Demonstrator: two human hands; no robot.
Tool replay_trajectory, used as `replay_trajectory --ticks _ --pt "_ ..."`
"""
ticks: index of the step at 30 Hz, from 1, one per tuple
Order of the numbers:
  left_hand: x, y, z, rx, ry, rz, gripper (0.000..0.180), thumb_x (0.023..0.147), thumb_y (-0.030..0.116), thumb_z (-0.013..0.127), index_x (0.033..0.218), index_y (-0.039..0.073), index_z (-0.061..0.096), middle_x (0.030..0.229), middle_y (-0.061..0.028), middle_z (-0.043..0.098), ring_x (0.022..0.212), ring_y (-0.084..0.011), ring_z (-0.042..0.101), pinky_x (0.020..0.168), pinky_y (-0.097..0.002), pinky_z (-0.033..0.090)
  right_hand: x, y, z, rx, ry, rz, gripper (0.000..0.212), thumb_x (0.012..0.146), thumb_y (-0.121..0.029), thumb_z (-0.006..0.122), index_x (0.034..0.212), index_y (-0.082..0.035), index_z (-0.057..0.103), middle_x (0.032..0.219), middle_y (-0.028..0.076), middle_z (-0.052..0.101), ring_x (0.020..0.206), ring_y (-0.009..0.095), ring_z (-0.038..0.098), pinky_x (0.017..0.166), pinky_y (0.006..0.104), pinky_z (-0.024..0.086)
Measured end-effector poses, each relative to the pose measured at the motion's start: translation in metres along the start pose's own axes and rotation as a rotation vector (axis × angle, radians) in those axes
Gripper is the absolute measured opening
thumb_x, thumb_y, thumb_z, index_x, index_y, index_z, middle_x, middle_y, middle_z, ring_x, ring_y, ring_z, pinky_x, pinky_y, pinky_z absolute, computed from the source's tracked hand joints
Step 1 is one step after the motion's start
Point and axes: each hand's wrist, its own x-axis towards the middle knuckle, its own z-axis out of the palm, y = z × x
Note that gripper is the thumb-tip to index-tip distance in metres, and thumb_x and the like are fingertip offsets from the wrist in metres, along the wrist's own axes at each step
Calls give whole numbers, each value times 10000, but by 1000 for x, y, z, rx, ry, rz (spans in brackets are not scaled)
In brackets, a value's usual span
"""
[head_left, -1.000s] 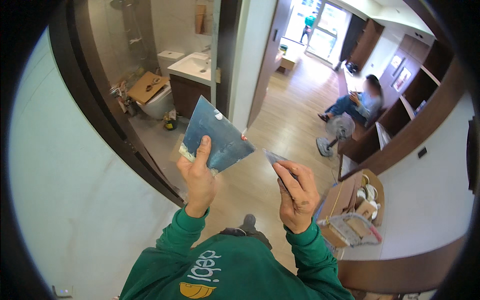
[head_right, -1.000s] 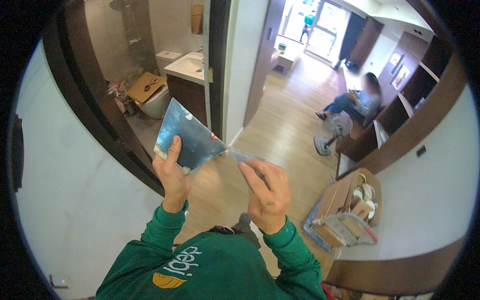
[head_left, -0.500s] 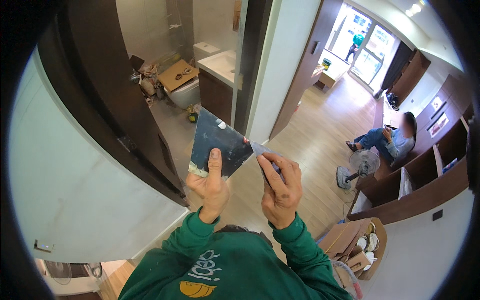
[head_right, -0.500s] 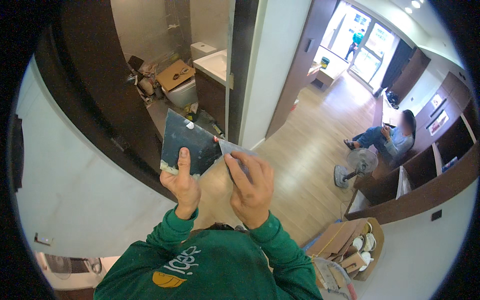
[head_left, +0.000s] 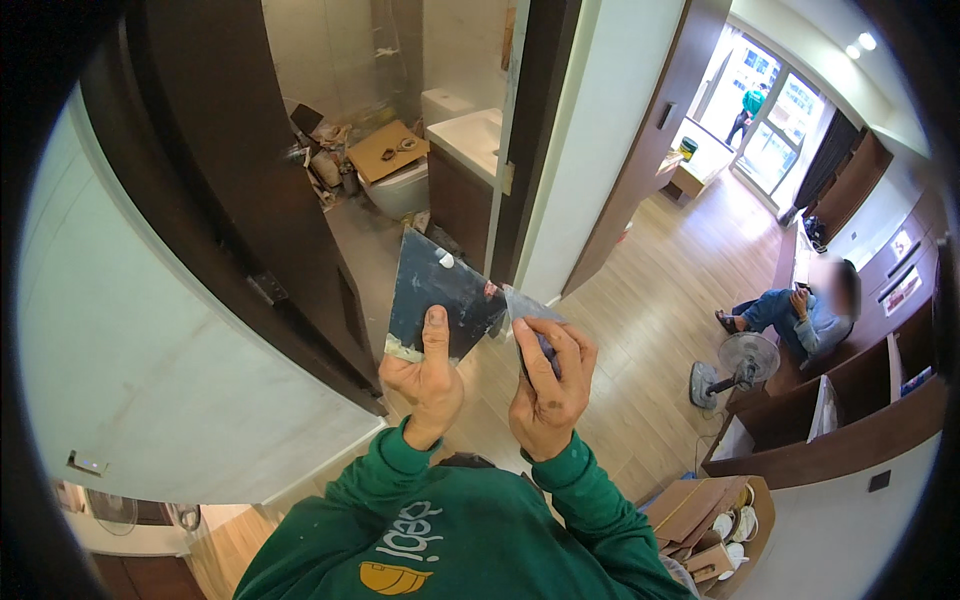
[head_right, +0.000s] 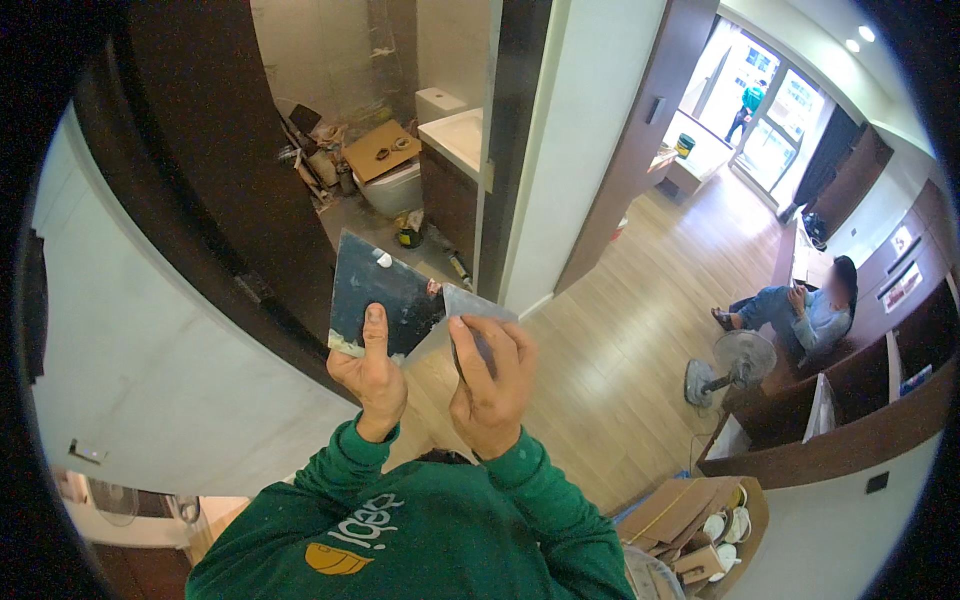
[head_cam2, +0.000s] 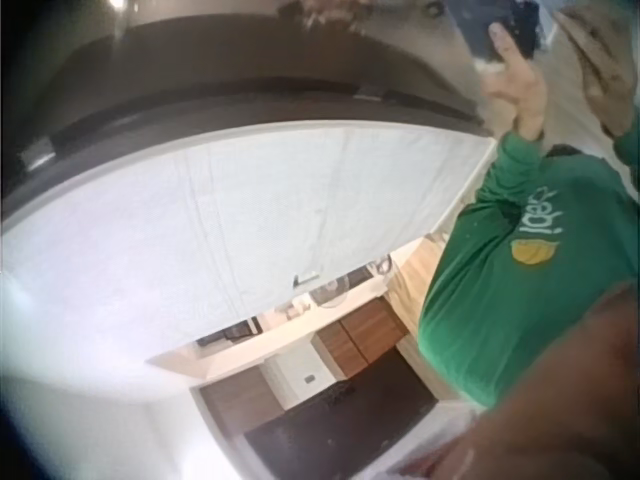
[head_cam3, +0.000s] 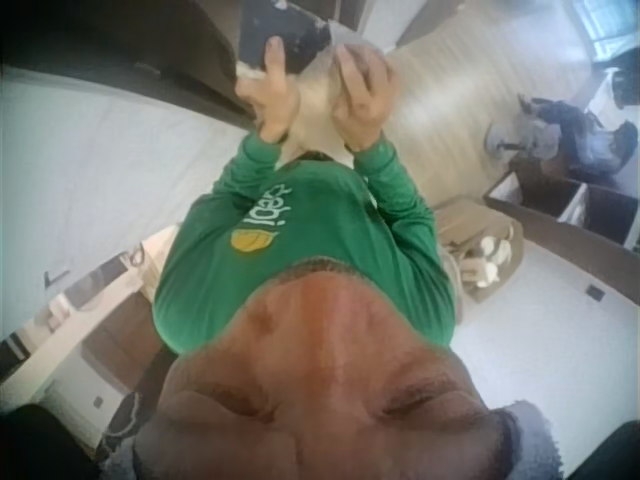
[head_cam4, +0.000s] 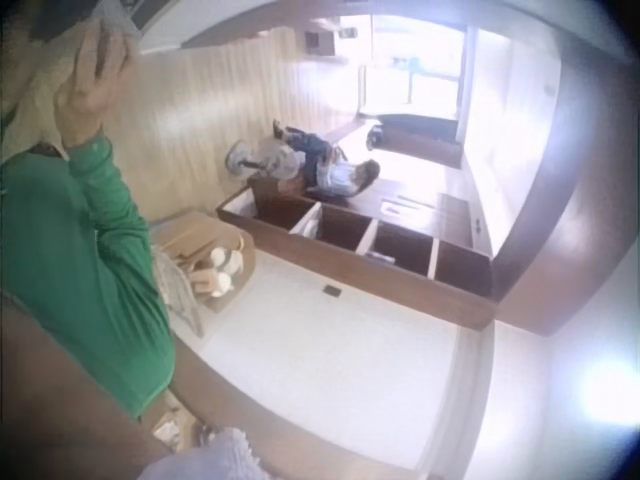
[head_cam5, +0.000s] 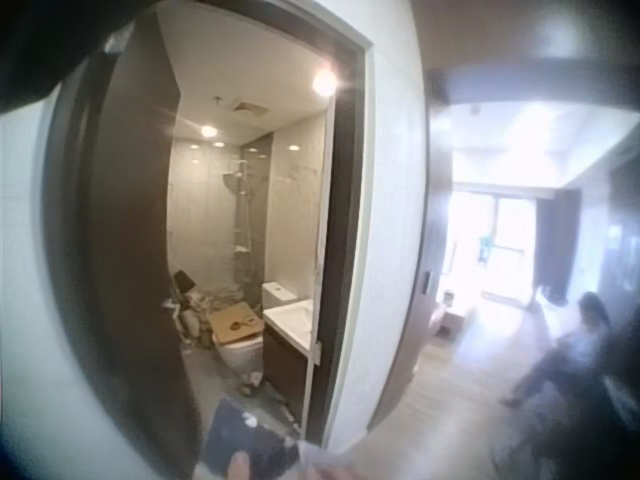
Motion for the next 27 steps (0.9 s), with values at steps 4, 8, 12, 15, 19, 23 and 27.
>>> replay_trajectory --ticks 4,8,12,15,19,23,27 --pt "-8 -1 4 50 20 7 208 947 121 665 1074 -43 675 1048 -65 687 884 -113 604 808 -261 483 -3 7 -3 36 -18 -36 573 639 105 582 1175 -64 694 1120 103 645 1014 339 565 902 427 447" --pt "-12 -4 10 76 42 31 206 950 129 666 1070 -38 676 1035 -60 688 875 -107 602 801 -257 483 -1 15 -6 69 45 47 550 631 129 572 1132 -48 714 1085 114 648 1009 353 552 912 409 458" --pt "-10 -8 15 119 48 53 195 950 125 668 1057 -39 674 1019 -59 692 860 -100 600 787 -251 486 4 22 -1 90 -42 -14 564 622 112 567 1144 -46 708 1100 106 644 1009 339 557 902 409 453" --pt "-6 -12 19 105 68 76 186 950 117 668 1046 -42 672 1016 -60 695 852 -98 601 773 -248 491 8 30 0 97 -38 -16 573 623 76 568 1170 -43 691 1136 97 636 1014 327 563 892 415 441" --pt "-7 -15 25 123 61 102 189 949 117 670 1051 -42 674 1017 -60 696 847 -102 604 763 -253 497 10 38 1 105 -53 -52 564 629 69 562 1169 -37 689 1127 103 635 1015 326 561 894 415 439" --pt "-13 -17 31 122 79 68 191 954 119 660 1061 -39 677 1022 -59 695 853 -104 609 767 -255 499 9 43 -6 122 -30 23 561 631 70 558 1167 -35 689 1125 107 636 1011 326 561 899 415 436" --pt "-17 -19 35 144 51 100 198 959 128 654 1067 -36 678 1026 -56 692 863 -106 609 780 -258 495 5 44 -12 126 -19 -34 569 624 75 556 1166 -36 689 1126 111 636 1008 326 564 901 422 435"
